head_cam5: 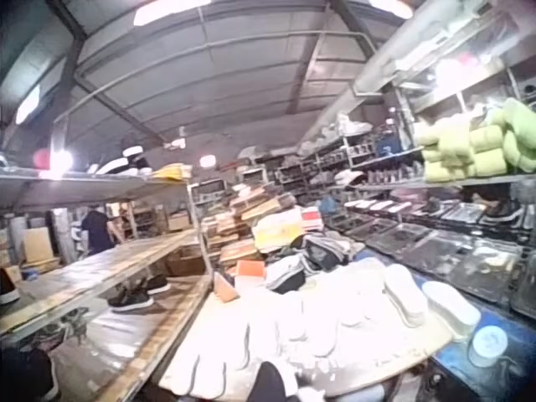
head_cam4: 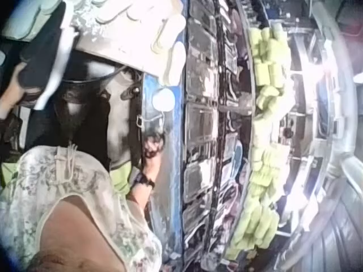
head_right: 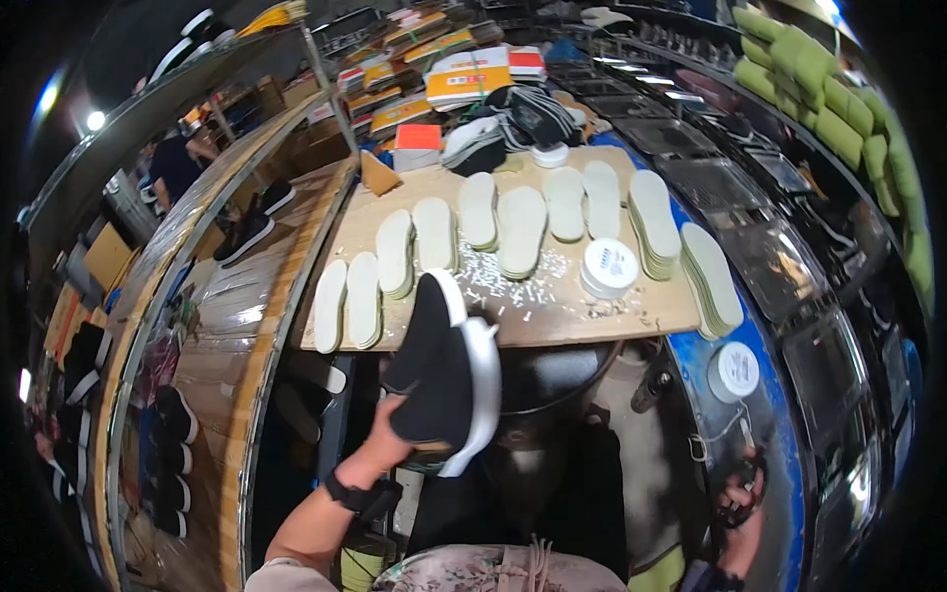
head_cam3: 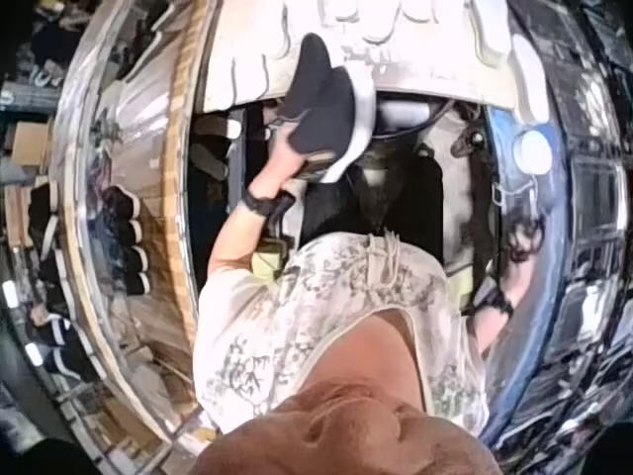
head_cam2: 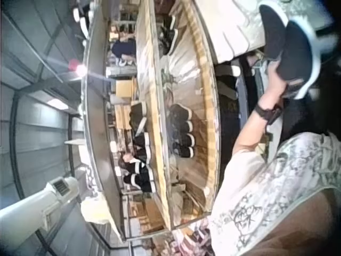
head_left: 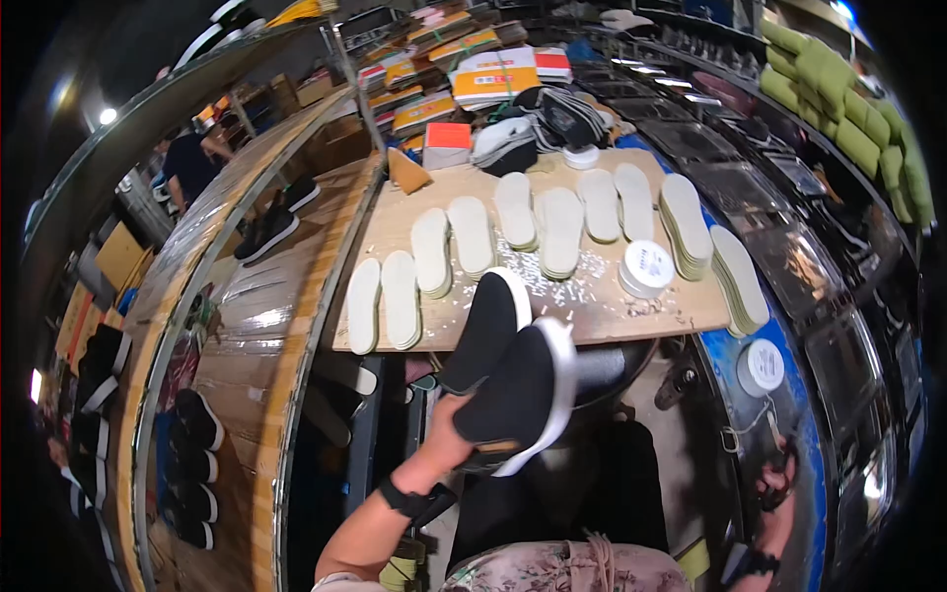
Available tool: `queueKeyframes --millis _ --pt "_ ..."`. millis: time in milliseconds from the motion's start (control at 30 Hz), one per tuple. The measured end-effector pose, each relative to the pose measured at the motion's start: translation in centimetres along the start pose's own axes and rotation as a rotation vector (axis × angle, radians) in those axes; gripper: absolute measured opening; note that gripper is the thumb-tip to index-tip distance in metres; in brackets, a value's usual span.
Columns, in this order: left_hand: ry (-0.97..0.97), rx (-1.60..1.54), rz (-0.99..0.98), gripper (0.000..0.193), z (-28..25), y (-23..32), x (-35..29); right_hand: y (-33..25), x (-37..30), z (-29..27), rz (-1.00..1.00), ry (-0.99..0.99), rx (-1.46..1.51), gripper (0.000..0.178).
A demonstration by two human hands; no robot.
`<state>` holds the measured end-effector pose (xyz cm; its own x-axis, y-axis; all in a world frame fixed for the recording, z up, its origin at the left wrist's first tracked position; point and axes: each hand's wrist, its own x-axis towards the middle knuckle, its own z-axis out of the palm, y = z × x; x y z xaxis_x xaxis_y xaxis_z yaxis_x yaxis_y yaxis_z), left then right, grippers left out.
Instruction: Inserting insoles into shoes and organizing finished components on a rack in a factory.
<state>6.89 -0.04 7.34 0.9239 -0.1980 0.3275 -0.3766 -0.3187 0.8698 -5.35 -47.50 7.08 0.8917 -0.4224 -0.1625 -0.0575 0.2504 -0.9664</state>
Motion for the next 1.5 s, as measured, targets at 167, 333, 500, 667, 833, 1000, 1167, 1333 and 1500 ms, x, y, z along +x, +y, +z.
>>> queueKeyframes --millis 167,333,500,667,833,1000,1167,1333,1500 --pt "-0.314 -0.047 -0.119 0.038 -4.5 -1.1 -3.9 1.5 2.9 14.1 0.372 -0.743 -0.025 0.040" --pt "-0.223 0.084 0.000 0.050 -3.3 4.7 -4.0 2.7 1.8 25.0 -0.332 -0.851 -0.561 0.055" --pt "-0.343 0.211 -0.067 0.050 -4.3 2.0 -7.1 2.1 1.4 28.4 -0.539 -0.727 -0.801 0.062" --pt "-0.264 -0.909 -0.510 0.048 -4.2 1.4 -7.3 3.5 1.7 28.3 -0.625 -0.681 -0.875 0.056" --pt "-0.171 -0.908 -0.642 0.046 -2.7 2.4 -5.8 5.7 2.2 28.0 -0.514 -0.729 -0.946 0.048" --pt "-0.141 -0.796 -0.694 0.044 -2.5 1.4 -6.6 5.0 1.5 26.8 -0.426 -0.778 -0.852 0.052" --pt "-0.226 -0.723 -0.695 0.042 -2.1 -0.4 -7.2 2.7 0.0 26.5 -0.590 -0.751 -0.679 0.059" --pt "-0.327 -0.646 -0.697 0.040 -1.0 -2.0 -7.0 3.3 0.2 26.2 -0.564 -0.679 -0.794 0.052" --pt "-0.409 -0.580 -0.711 0.039 -0.4 -3.1 -6.9 3.7 1.7 24.6 -0.426 -0.660 -0.675 0.040"
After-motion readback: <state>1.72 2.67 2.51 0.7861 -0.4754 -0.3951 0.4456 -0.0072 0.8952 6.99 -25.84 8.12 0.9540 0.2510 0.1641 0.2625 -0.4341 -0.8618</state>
